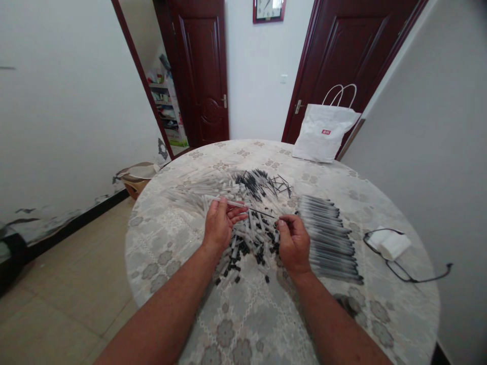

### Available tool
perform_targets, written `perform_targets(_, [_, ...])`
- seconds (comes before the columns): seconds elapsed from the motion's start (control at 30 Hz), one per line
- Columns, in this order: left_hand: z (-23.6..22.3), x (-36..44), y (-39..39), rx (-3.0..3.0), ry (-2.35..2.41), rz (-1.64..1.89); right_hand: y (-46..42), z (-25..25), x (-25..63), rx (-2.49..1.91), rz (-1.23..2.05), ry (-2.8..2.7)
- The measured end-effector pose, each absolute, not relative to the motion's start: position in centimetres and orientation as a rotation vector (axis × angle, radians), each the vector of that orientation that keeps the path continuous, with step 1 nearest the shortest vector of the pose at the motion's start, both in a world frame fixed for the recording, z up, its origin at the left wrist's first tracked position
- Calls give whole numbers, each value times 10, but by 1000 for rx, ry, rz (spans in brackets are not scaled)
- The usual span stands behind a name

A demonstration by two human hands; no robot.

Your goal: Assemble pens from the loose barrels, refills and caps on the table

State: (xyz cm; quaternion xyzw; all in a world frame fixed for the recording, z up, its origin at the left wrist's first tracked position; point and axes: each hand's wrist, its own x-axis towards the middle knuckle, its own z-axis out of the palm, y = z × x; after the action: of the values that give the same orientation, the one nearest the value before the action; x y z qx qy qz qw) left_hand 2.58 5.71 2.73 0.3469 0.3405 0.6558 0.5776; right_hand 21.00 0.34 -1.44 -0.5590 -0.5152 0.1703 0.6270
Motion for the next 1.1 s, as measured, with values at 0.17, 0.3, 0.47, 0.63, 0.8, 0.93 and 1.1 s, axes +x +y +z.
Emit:
perform_targets(0.17, [24, 28, 56, 871, 798, 1449, 5, -14, 209, -1264, 394, -1211])
perform_targets(0.3, [24, 33, 49, 939, 772, 1338, 0, -7, 205, -1172, 554, -1262])
perform_targets(0.47, [28, 34, 43, 932, 706, 1205, -5, 5, 202, -1021, 816, -1240])
perform_targets(0.63, [30, 32, 41, 860, 628, 1019, -1, 10, 209, -982, 1040, -1244])
perform_targets(0.8, [30, 32, 38, 809, 557, 891, 1, 1, 214, -917, 1194, -1301])
perform_targets(0.93, [34, 32, 37, 729, 540, 937, 0, -1, 214, -875, 1232, -1318])
perform_targets(1.1, [41, 23, 50, 434, 567, 1222, 1, 2, 216, -1254, 744, -1667])
